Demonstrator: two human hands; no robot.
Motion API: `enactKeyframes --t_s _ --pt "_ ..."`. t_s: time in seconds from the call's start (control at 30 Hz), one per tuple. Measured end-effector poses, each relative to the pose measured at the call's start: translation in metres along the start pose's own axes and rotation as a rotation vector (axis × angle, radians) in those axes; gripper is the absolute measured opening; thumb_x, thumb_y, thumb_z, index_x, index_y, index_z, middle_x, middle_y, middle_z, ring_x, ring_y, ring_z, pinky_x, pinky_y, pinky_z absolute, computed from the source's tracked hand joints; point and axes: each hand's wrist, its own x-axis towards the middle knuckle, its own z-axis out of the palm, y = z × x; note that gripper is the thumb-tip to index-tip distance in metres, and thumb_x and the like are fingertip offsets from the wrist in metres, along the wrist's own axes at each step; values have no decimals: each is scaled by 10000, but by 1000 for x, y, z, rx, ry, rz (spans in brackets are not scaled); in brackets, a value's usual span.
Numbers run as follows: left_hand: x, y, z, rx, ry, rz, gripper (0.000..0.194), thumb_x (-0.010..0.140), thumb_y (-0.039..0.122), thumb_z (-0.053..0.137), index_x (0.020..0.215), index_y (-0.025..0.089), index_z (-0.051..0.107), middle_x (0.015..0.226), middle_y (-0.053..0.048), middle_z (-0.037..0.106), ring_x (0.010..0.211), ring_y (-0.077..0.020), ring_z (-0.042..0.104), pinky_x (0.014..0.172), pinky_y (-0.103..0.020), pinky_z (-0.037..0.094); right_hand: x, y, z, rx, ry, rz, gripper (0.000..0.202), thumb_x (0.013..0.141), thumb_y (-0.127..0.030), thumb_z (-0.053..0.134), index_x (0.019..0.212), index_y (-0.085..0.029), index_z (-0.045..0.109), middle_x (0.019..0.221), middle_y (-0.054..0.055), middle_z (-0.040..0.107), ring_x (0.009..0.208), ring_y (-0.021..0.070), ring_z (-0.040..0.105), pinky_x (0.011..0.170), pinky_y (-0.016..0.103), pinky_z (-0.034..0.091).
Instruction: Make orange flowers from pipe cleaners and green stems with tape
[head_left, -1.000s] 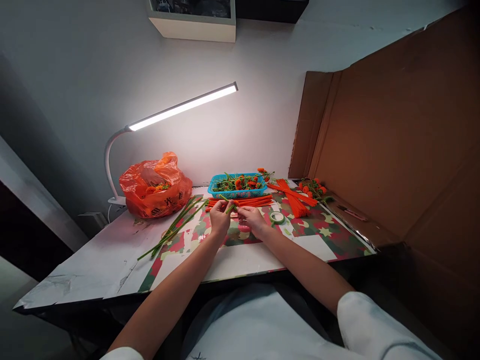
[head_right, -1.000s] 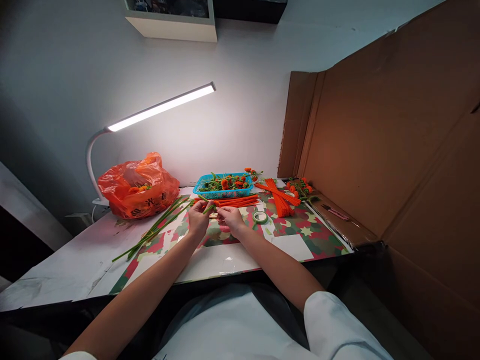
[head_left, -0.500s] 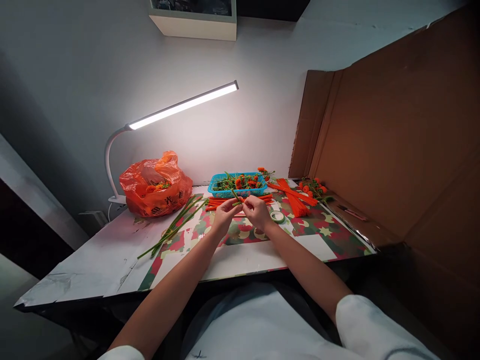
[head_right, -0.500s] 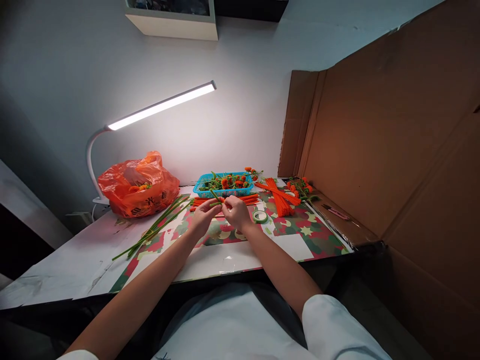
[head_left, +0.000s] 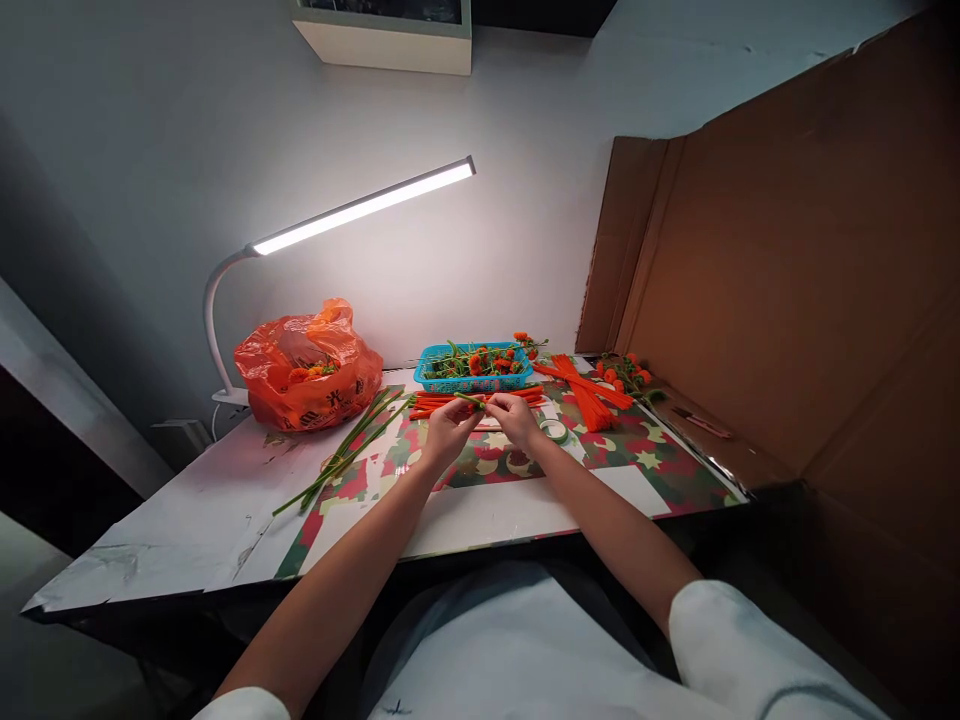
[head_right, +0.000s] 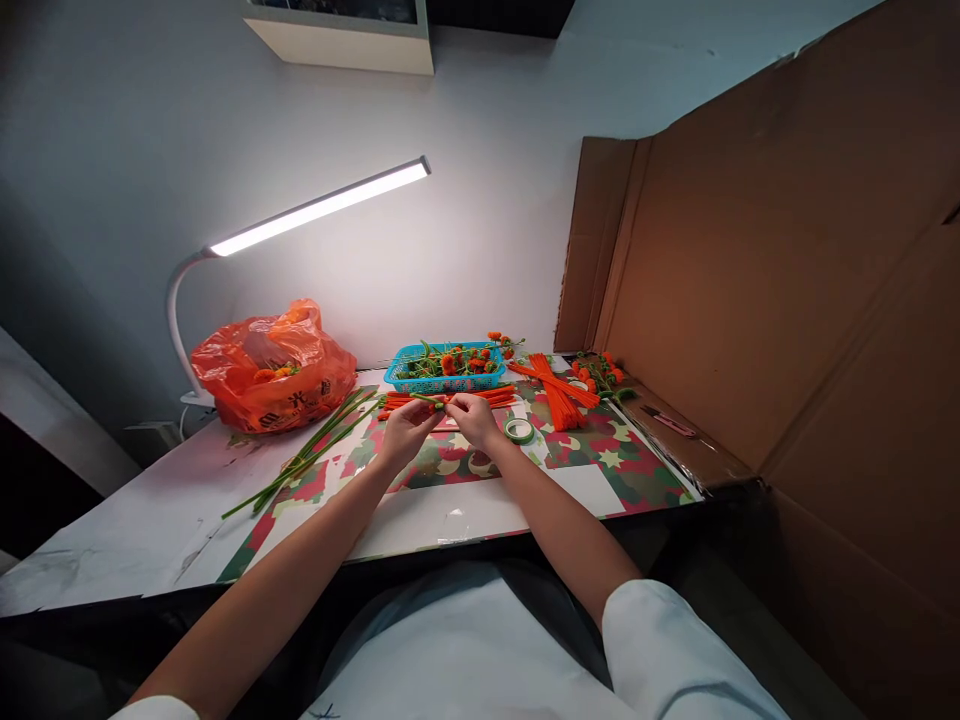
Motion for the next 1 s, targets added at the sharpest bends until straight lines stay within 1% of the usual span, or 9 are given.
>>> enactKeyframes --t_s 0.1,0.17,0.23,0.43,0.57,0.67,0.73,0.83,1.0 --pt "-1 2 3 -42 104 21 414 592 328 787 929 169 608 884 -53 685 827 -180 646 758 -317 516 0 2 5 116 25 19 255 715 -395 512 575 -185 477 565 -36 415 569 107 374 549 238 308" --pt "-2 2 5 -56 204 11 413 572 327 799 886 168 584 818 -27 665 775 -155 638 721 -287 511 -2 2 8 137 59 -2 264 737 -416 509 605 -187 494 573 -34 421 572 109 373 551 237 312" --pt "-4 0 6 -52 240 -17 364 573 353 794 795 155 584 742 -12 641 704 -137 621 678 -268 501 -5 2 12 131 84 -31 265 759 -422 504 632 -190 510 592 -27 448 589 116 396 561 239 326" --pt "-4 -5 5 -44 213 -53 342 602 409 759 772 134 645 732 -45 674 688 -158 627 683 -296 505 -8 7 16 11 99 -121 229 807 -366 479 690 -186 559 661 -3 528 621 134 461 574 249 358" --pt "-3 -6 1 107 232 53 256 666 374 710 782 151 657 752 -50 684 694 -167 637 675 -298 514 -9 1 9 -115 130 -219 167 815 -323 504 832 -191 605 751 7 550 685 140 496 646 263 406" --pt "-3 -5 -2 281 215 157 171 711 323 669 771 164 657 750 -45 679 686 -166 636 665 -297 520 -10 -6 4 -157 141 -273 240 787 -302 566 1006 -210 595 850 14 556 732 142 506 692 275 432" --pt "-4 -5 -3 360 202 218 128 725 292 650 757 168 651 747 -43 673 688 -165 635 671 -300 526 -10 -9 2 -179 96 -342 228 785 -293 584 999 -218 604 893 23 562 794 153 520 732 285 442" --pt "-3 -4 -5 418 155 287 105 749 273 627 750 169 641 802 -55 667 731 -168 638 693 -305 536 -7 -8 0 -182 43 -440 123 823 -283 553 892 -210 625 904 36 570 877 167 534 789 298 442" --pt "-3 0 -6 514 90 350 97 792 268 592 759 179 614 798 -45 644 736 -162 618 675 -291 528 -3 -5 -4 -252 -9 -441 115 839 -291 542 871 -200 606 848 33 572 803 165 532 738 297 429"
